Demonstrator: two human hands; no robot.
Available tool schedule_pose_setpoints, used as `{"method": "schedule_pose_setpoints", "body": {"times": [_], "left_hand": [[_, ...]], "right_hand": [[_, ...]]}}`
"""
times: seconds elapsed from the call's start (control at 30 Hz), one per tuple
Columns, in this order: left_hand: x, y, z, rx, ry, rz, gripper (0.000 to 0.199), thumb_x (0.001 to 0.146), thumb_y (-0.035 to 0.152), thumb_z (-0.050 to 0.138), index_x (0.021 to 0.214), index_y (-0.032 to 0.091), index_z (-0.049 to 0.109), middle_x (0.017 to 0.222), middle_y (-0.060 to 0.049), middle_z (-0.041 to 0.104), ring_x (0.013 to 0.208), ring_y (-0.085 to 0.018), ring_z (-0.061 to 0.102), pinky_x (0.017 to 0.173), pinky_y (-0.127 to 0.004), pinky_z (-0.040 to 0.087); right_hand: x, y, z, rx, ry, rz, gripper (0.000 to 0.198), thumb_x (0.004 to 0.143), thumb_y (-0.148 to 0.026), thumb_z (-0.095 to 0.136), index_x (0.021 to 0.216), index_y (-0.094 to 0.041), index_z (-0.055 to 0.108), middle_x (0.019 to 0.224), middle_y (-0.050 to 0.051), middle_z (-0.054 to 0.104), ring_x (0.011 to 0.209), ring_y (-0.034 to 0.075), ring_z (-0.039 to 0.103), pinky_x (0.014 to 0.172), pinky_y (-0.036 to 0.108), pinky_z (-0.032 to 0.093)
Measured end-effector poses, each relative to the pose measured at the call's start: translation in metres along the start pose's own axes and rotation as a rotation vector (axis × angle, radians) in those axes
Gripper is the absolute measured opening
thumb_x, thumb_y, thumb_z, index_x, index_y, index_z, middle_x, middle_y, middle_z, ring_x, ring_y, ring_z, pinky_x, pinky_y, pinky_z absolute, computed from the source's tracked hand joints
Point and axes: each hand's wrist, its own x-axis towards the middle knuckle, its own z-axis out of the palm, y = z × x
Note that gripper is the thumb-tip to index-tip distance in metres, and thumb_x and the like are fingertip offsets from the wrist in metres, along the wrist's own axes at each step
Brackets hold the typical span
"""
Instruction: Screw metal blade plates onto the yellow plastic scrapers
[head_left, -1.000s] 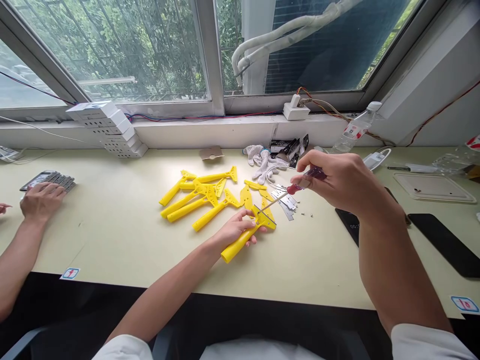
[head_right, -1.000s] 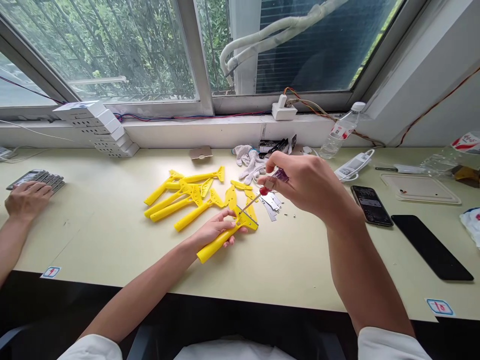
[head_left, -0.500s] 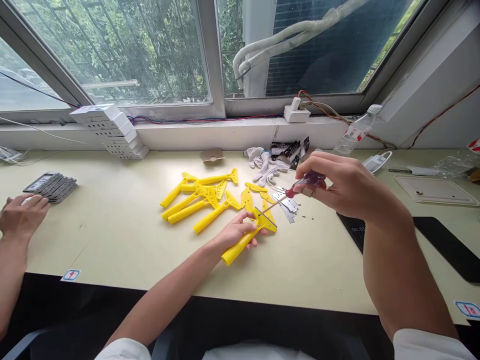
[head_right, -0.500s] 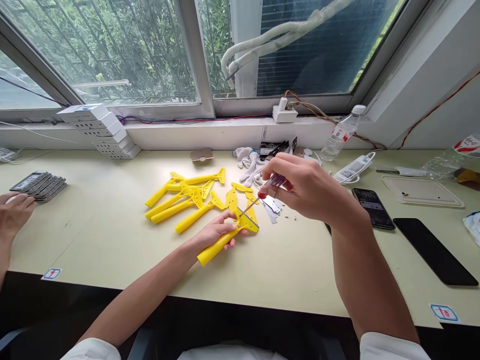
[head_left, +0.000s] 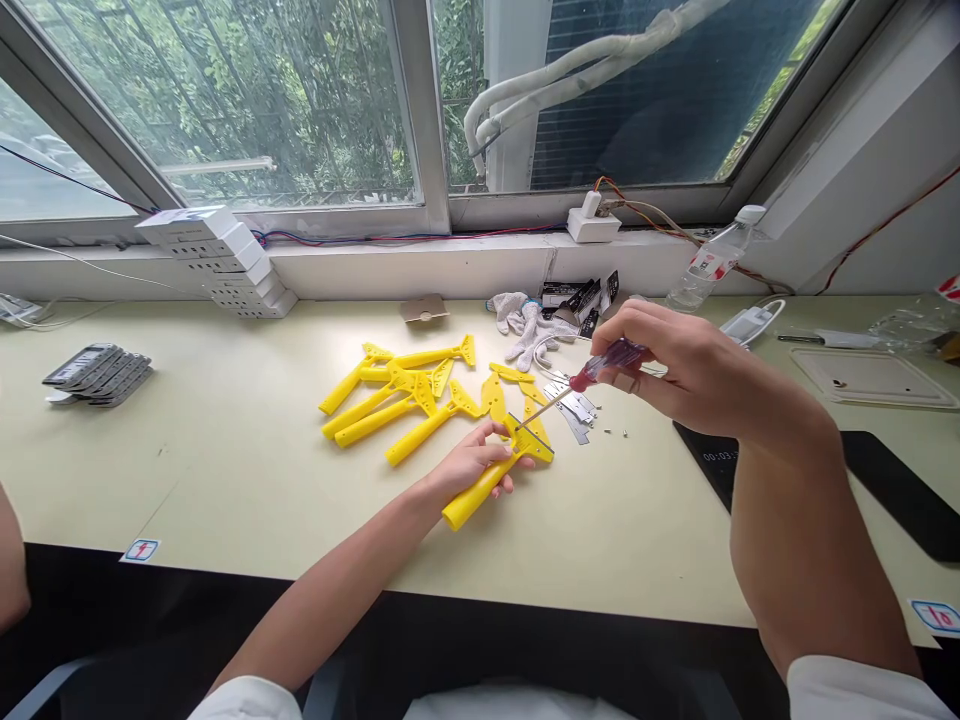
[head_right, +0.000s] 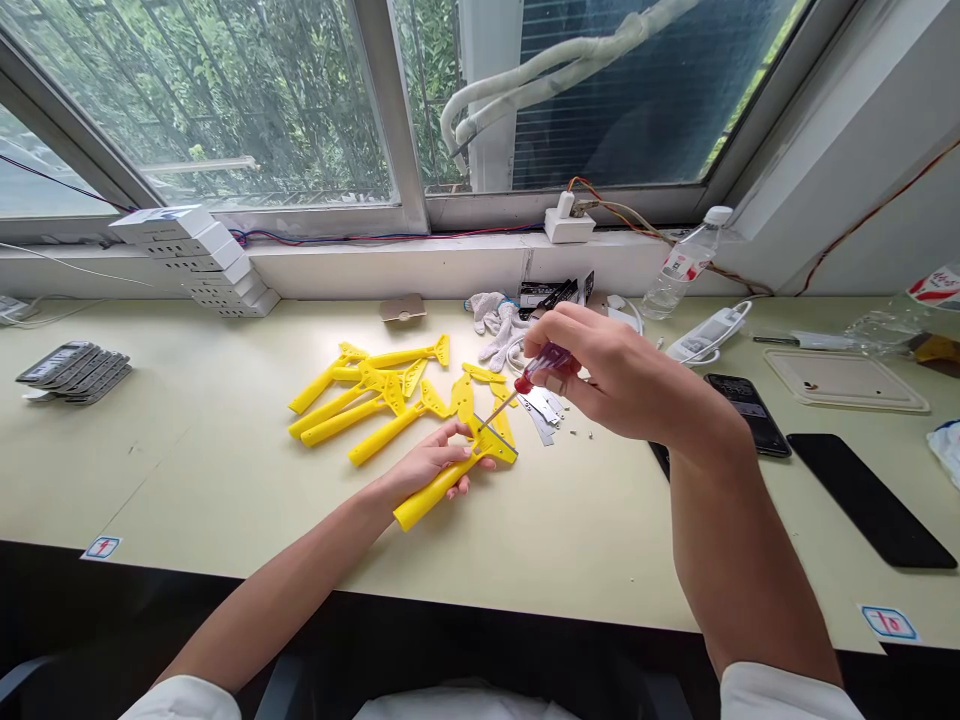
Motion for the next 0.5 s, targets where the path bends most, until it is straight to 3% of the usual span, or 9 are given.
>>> {"method": "schedule_pose_setpoints", "body": {"times": [0.2, 0.4, 0.5], "left_hand": [[0.0013, -0.0003, -0.0004, -0.004, 0.007, -0.009, 0.048, 0.085, 0.034, 0.078, 0.114, 0.026, 0.041, 0.11, -0.013, 0.08, 0.057, -0.016, 0.071, 0.047, -0.022, 0.047], [0.0014, -0.0013, -0.0009, -0.008, 0.003, -0.012, 0.048, 0.086, 0.033, 0.077, 0.114, 0.026, 0.04, 0.112, -0.013, 0.08, 0.057, -0.015, 0.07, 0.047, -0.022, 0.047], [0.0006, -0.0006, 0.0003, -0.012, 0.009, -0.012, 0.049, 0.085, 0.034, 0.078, 0.115, 0.026, 0.04, 0.111, -0.013, 0.079, 0.057, -0.015, 0.07, 0.047, -0.022, 0.047]], "right_hand": [[0.004, 0.0019, 0.0087, -0.173, 0.075, 0.129, 0.026, 0.1, -0.051, 0.069, 0.096, -0.026, 0.063, 0.075, 0.002, 0.07, 0.066, 0.021, 0.064, 0.067, 0.037, 0.045], [-0.0018, 0.0021, 0.0031, 0.083, -0.035, 0.071, 0.017, 0.099, -0.034, 0.066, 0.112, -0.026, 0.06, 0.102, 0.007, 0.072, 0.081, 0.023, 0.067, 0.073, 0.037, 0.053], [-0.0011, 0.002, 0.0016, 0.03, 0.0, 0.04, 0.013, 0.102, -0.036, 0.063, 0.11, -0.025, 0.063, 0.104, 0.007, 0.072, 0.083, 0.022, 0.069, 0.076, 0.037, 0.053]]}}
